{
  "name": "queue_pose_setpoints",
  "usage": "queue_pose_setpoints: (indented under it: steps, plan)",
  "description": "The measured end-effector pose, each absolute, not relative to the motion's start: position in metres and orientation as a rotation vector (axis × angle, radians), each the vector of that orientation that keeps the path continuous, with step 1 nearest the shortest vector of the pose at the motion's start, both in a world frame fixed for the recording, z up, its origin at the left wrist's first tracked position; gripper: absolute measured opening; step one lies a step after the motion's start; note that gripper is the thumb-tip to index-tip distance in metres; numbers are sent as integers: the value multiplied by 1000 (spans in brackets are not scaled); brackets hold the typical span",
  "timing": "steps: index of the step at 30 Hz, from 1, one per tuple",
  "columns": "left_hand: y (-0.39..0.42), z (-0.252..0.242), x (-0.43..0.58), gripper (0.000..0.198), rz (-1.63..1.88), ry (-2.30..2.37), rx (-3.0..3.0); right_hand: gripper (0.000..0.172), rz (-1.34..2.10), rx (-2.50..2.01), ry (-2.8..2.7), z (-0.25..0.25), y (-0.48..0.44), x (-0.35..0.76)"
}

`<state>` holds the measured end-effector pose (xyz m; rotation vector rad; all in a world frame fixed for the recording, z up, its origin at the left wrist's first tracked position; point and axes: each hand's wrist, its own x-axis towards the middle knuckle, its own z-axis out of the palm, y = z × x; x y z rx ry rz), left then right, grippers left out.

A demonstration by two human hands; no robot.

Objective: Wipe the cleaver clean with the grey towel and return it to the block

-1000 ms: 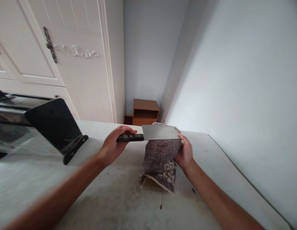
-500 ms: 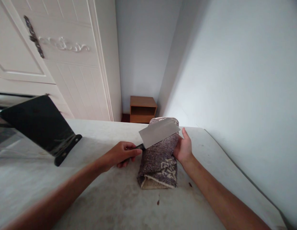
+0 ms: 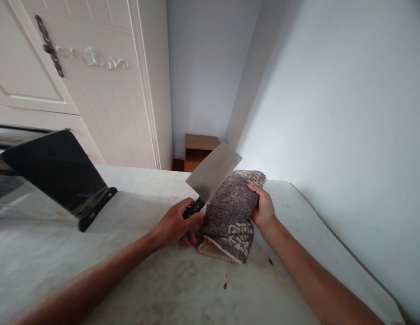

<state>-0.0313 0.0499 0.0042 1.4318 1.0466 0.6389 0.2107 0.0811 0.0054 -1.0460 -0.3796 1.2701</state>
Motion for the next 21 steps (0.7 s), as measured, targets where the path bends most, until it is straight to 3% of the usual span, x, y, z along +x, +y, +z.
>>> queue_pose_setpoints:
  steps: [6,9,21]
  plan:
    - [47,3,-27,31,729,1284,1515,37,639,-1036,-563,12,75,213]
    - [47,0,-27,29,765,1366,1692,37,471,-1032,-835,12,66,208]
    - [44,-1,-18,22,507,1437,2071,16,505,-1112,-1710,-3,47,181]
